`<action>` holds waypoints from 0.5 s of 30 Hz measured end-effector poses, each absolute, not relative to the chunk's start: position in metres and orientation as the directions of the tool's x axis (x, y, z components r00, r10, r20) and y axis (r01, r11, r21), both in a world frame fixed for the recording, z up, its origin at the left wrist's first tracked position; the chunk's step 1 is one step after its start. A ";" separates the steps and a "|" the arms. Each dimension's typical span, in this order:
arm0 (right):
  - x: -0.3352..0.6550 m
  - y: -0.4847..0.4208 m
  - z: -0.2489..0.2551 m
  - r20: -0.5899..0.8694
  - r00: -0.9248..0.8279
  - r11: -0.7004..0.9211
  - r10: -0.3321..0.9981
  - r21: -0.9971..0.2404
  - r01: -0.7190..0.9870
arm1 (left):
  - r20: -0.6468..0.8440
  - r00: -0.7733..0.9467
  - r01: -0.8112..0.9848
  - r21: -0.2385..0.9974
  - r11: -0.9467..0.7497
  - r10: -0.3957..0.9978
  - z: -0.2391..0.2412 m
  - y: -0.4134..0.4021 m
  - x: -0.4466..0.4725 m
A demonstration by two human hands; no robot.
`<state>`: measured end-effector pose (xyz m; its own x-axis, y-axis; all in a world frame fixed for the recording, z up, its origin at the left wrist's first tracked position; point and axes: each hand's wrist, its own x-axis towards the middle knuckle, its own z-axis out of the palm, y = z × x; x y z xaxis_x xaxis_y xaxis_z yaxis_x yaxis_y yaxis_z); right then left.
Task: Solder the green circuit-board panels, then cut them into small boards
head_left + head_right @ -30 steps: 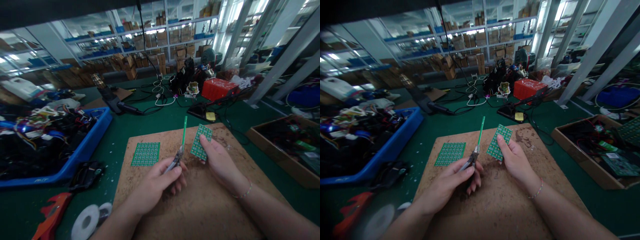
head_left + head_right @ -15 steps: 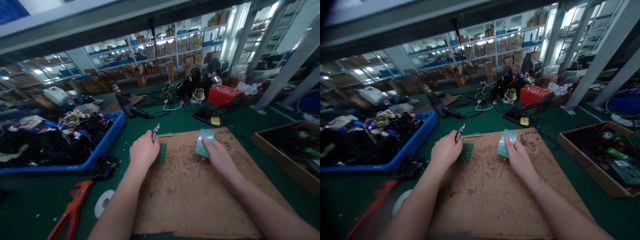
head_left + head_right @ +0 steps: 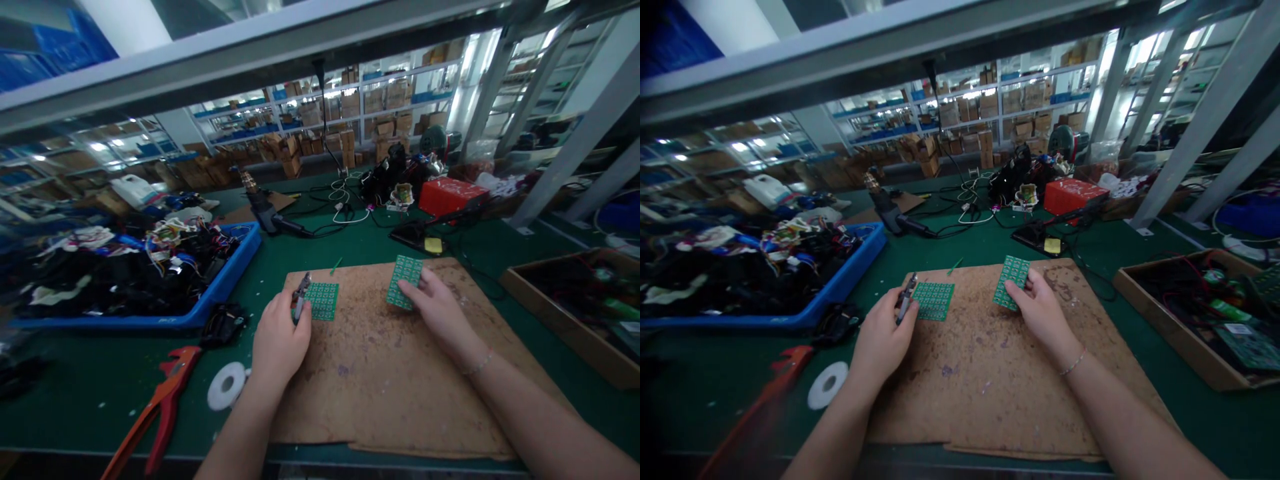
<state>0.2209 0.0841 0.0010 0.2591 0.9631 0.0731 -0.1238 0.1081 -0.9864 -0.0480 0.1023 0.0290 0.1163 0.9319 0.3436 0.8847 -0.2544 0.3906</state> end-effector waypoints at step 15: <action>0.219 0.080 0.009 0.048 0.233 0.030 0.971 -0.996 0.083 | 0.263 0.351 0.892 0.196 -0.406 0.899 -0.001 0.038 -0.054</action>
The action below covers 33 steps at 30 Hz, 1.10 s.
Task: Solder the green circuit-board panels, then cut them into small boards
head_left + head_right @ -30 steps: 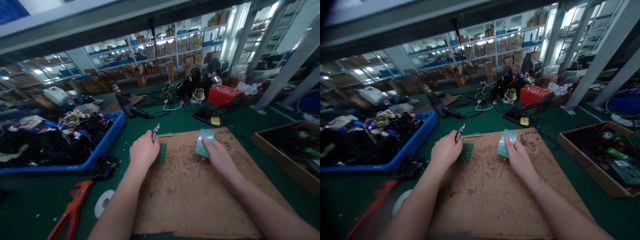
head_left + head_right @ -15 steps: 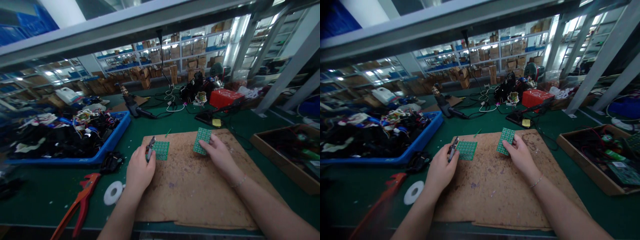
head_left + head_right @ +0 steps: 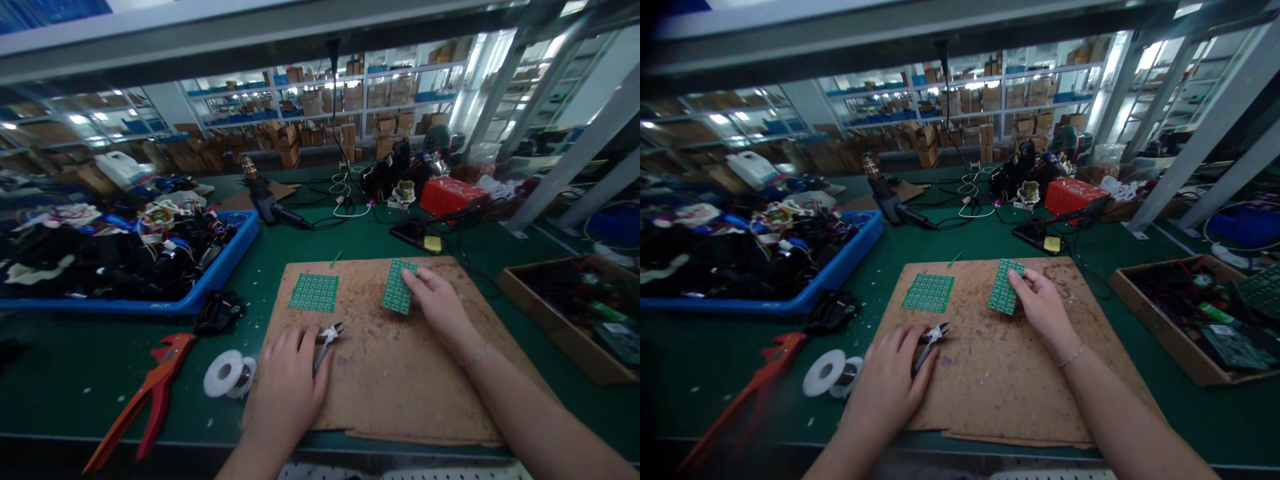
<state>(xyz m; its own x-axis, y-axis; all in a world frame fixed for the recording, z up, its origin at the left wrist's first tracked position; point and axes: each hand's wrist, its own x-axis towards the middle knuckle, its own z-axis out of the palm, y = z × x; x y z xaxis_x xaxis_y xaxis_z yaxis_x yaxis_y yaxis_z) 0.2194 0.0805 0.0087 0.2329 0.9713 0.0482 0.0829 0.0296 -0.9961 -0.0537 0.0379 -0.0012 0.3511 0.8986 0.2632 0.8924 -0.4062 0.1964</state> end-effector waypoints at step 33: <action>0.222 0.075 0.009 0.300 0.272 0.139 0.914 -0.864 0.484 | 0.107 0.004 0.542 0.836 -0.092 0.994 0.020 0.155 -0.043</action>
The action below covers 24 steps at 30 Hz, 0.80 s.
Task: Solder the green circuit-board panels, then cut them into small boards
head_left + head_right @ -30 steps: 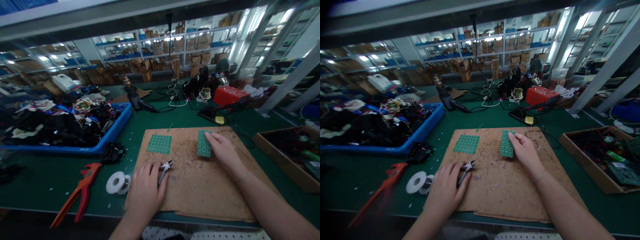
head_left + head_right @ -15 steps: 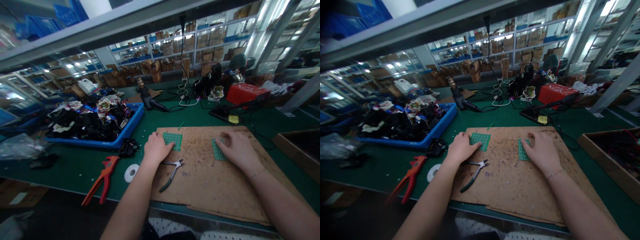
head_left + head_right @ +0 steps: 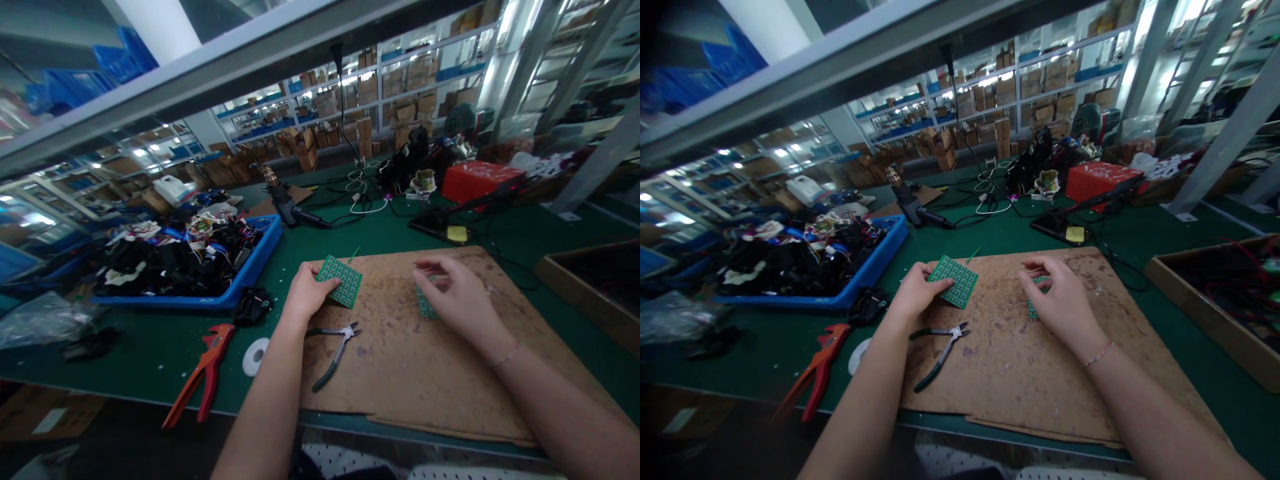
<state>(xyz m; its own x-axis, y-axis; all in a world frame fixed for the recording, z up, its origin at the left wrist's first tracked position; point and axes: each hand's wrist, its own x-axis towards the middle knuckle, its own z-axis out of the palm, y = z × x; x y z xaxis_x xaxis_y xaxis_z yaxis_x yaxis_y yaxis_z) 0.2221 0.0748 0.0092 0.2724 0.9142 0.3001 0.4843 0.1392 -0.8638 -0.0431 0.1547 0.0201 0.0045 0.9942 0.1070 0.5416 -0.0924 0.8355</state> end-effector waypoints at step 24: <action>0.206 0.066 0.017 -0.041 -0.035 -0.050 0.999 -0.948 -0.314 | 0.225 0.406 0.890 0.121 -0.439 0.886 -0.012 0.031 -0.074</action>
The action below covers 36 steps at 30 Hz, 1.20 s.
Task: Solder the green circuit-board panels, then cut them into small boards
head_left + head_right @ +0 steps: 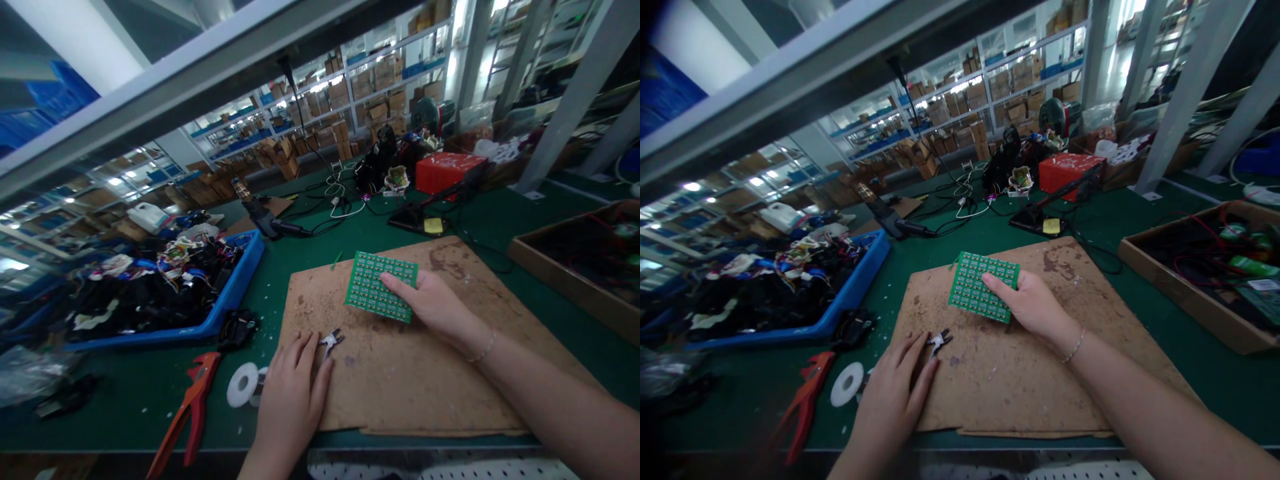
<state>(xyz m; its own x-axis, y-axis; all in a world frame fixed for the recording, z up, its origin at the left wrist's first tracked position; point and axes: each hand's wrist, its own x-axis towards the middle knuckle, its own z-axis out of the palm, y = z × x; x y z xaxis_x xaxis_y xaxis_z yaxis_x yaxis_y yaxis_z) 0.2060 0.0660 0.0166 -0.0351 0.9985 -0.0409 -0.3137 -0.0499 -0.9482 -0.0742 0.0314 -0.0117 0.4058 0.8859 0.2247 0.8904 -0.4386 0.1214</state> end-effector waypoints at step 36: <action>0.219 0.071 0.022 -0.072 0.277 0.010 0.958 -0.959 -0.284 | -0.012 0.457 0.368 0.913 -0.177 0.889 0.026 0.077 -0.014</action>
